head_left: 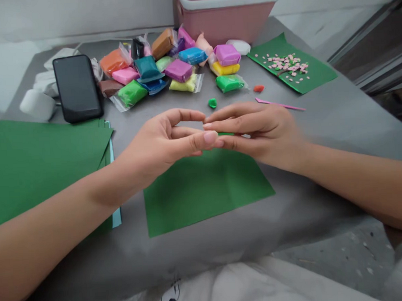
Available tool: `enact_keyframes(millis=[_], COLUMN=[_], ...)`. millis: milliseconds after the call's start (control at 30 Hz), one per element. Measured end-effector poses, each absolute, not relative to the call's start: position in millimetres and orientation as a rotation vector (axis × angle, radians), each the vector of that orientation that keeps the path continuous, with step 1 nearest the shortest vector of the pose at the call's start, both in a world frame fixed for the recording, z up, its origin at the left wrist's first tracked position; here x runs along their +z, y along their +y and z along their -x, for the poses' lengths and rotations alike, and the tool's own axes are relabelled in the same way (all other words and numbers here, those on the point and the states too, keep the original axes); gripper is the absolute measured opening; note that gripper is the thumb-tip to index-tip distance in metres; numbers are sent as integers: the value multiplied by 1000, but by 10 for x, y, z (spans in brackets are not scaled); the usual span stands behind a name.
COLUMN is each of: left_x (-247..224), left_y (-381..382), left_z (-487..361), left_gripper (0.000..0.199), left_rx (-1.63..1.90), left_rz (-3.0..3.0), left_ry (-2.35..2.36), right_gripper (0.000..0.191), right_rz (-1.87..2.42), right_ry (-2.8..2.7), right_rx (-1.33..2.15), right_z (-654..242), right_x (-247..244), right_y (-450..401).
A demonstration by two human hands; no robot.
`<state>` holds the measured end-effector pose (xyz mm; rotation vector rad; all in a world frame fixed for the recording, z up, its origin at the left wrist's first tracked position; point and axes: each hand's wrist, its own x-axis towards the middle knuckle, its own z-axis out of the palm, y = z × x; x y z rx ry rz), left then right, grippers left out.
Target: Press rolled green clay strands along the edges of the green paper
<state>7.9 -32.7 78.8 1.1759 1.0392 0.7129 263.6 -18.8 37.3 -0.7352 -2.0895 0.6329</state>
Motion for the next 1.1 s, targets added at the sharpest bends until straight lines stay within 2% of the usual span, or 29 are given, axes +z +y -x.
enact_keyframes(millis=[200, 367, 533, 633, 700, 833, 933, 1000, 1100], left_x=[783, 762, 743, 734, 733, 733, 735, 739, 749], left_y=[-365, -346, -322, -328, -339, -360, -363, -359, -352], left_z=[-86, -90, -87, -77, -75, -99, -135, -156, -179], left_gripper=[68, 67, 71, 72, 71, 57, 36, 24, 17], left_rx=[762, 795, 807, 776, 761, 804, 837, 837, 842], left_rz=[-1132, -1110, -1071, -1080, -1102, -1119, -1081, -1054, -1023], left_ry=[1031, 1027, 1023, 1027, 1036, 1040, 1064, 1081, 1096], right_gripper=[25, 35, 15, 12, 22, 64, 72, 61, 21], right_rz=[743, 775, 717, 642, 691, 861, 947, 954, 879], right_ry=[-2148, -2131, -2094, -2097, -2062, -2019, -2046, -2036, -2024], right_rx=[592, 472, 258, 216, 304, 370, 300, 248, 238], right_z=[-2648, -2657, -2633, -2605, -2592, -2608, -2651, -2676, -2691], right_x=[346, 335, 369, 403, 432, 497, 517, 508, 485], right_y=[-214, -217, -247, -249, -247, -246, -238, -223, -195])
